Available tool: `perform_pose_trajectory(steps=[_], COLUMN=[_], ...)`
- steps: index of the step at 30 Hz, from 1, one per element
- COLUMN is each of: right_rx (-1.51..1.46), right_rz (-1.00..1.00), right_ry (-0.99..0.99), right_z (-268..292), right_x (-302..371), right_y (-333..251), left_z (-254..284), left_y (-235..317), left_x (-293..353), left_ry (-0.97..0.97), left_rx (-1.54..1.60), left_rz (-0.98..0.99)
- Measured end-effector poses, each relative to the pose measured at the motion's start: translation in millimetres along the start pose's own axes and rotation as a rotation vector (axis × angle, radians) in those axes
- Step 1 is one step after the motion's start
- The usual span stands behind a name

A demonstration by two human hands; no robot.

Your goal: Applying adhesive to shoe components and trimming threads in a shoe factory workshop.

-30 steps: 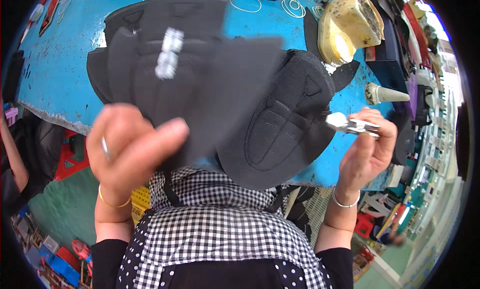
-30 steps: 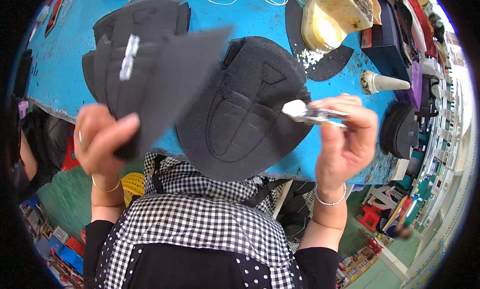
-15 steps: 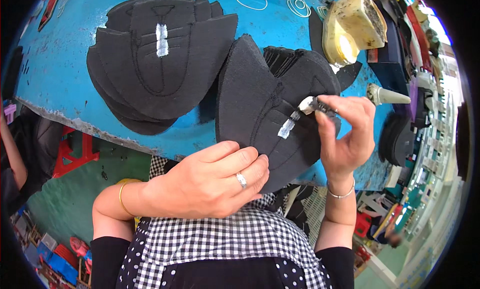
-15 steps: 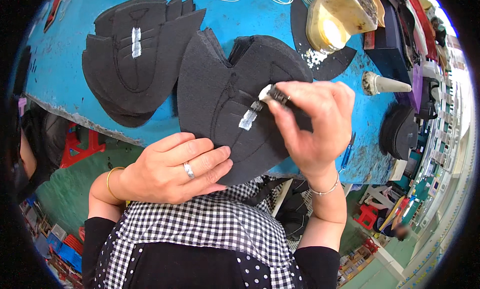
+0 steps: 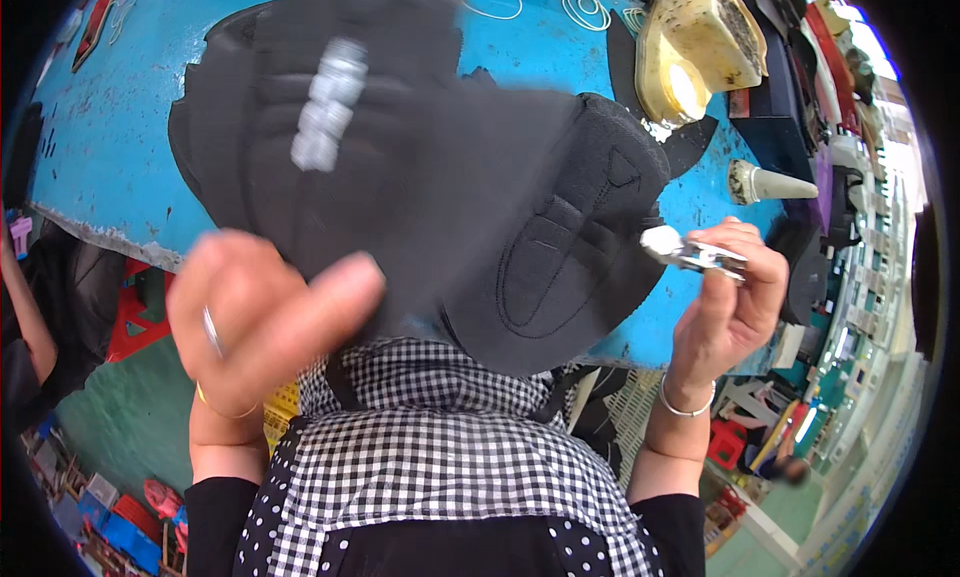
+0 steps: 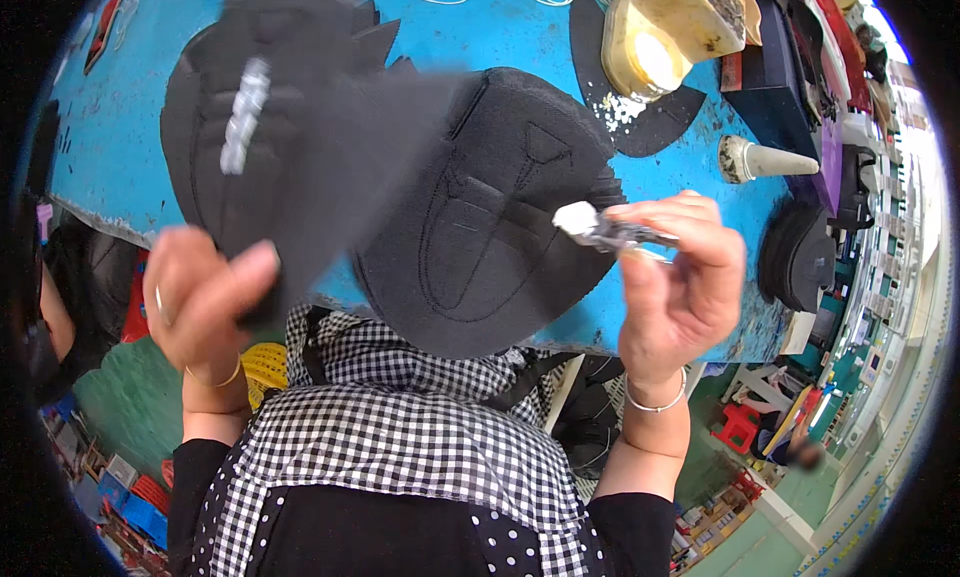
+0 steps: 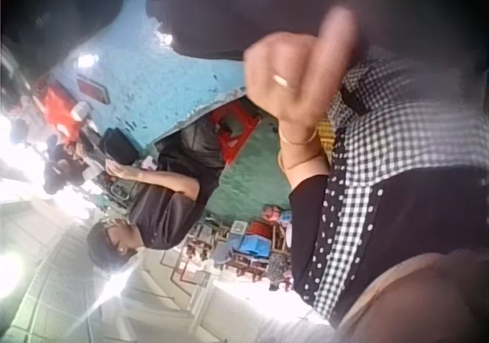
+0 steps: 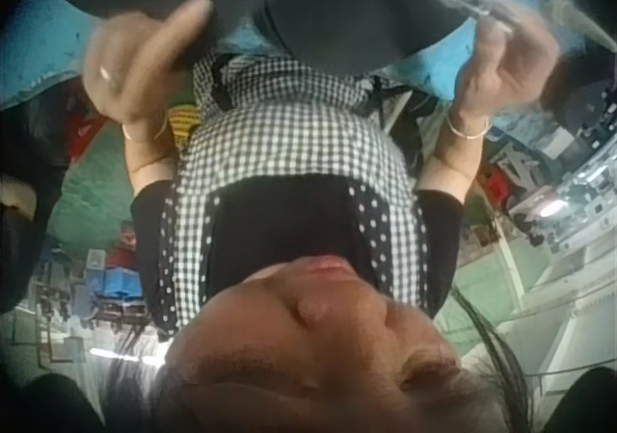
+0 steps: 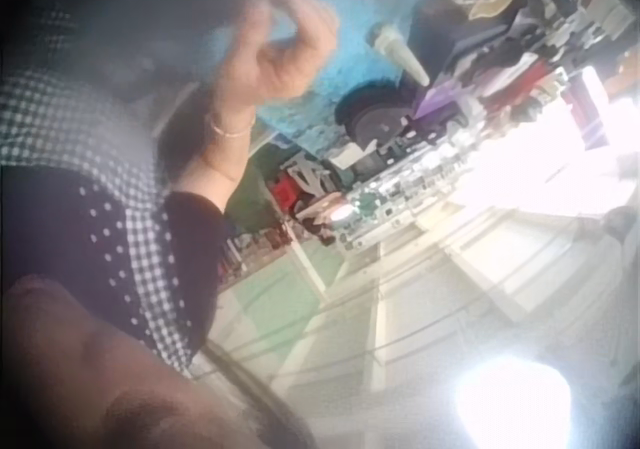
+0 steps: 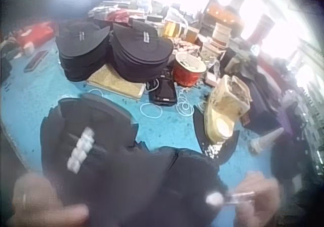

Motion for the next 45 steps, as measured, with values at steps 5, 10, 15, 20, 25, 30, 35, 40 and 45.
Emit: perform_pose_trajectory(steps=[5,10,15,20,25,30,35,40,45], right_rx=[0.055,0.289,0.400,0.352,0.111,0.063,0.297,0.658,0.271], right_rz=[-0.069,0.094,0.199,0.203,0.087,-0.216,-0.266,-0.080,-0.257], right_ry=[-0.211,-0.294,-0.218,-0.480,-0.036,0.263,0.218,0.070,0.173], right_z=[-31.0,-50.0,-44.8,-63.3,0.6,62.9,74.9,71.5,72.8], right_x=[8.3,-0.8,-10.8,16.1,-7.0,-56.8,-69.4,-69.7,-64.7], right_y=[3.5,1.4,-0.4,-22.9,-1.3,110.2,171.1,155.7,123.0], left_z=[-34.0,-64.9,-65.1,-59.0,-62.9,-28.7,5.7,-16.3,-67.9], left_y=[7.0,73.6,74.3,77.7,79.5,85.2,58.3,75.7,87.1], left_x=[1.4,19.4,16.2,9.7,0.8,-2.8,-0.3,2.9,5.1], left_ry=[-0.135,-0.220,-0.248,-0.316,-0.237,0.057,0.174,0.074,-0.204], left_rx=[0.237,0.277,0.308,0.346,0.303,0.299,0.273,0.312,0.298], left_rz=[-0.035,-0.268,-0.271,-0.249,-0.250,-0.434,-0.293,-0.366,-0.303])
Point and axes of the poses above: each hand's wrist, its own x-axis away from the middle knuckle, its own z-axis out of the back of the hand, y = z × x, the point moved 8 cm from there along -x, towards the middle knuckle, and after that the axes turned 11 degrees about -x, right-handed, at the moved point
